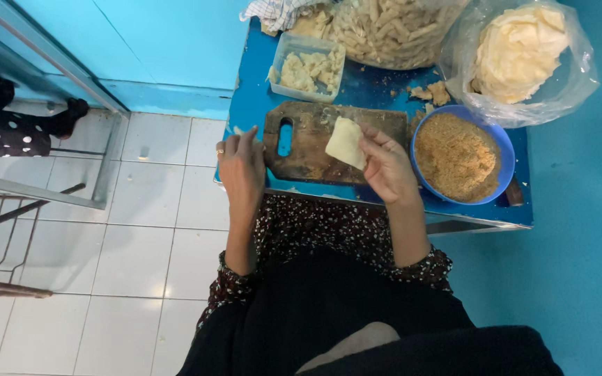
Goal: The person sits at a low blue table and folds thin dough wrappers over filling on a small wooden cutting board, pinching the edges closed to form filled rolls. They place finished pieces aside, take new wrappers from a stack, and work with a bowl of brown filling and a container of dough scraps nearby.
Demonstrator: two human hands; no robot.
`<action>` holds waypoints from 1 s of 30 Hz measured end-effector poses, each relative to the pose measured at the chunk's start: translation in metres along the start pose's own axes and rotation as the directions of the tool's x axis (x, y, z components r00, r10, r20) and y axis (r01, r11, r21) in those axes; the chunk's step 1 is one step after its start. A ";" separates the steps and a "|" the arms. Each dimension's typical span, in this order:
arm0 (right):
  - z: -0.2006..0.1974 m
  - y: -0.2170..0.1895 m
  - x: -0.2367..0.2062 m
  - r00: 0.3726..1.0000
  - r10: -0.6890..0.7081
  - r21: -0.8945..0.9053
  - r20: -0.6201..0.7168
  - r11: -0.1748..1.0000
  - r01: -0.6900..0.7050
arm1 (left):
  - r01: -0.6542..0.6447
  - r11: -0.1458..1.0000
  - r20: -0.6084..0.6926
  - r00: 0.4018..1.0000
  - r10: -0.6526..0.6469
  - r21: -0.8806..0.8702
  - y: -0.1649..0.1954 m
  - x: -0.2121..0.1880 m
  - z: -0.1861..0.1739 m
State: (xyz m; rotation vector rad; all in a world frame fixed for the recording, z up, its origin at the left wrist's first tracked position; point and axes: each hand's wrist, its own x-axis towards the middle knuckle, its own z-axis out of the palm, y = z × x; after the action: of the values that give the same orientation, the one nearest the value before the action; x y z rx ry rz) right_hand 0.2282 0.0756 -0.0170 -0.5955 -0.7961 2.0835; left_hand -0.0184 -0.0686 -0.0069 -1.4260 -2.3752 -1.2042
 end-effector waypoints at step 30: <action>0.051 0.044 -0.025 0.916 -0.361 -0.689 0.176 0.620 0.376 | 0.387 0.211 0.382 0.922 -0.062 -0.898 0.041 -0.038 0.042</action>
State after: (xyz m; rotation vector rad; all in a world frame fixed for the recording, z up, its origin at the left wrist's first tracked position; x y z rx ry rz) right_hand 0.1867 0.0175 -0.0093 -0.7331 -1.6250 1.3438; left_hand 0.0467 -0.0565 -0.0304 -1.4607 -1.8919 -3.1742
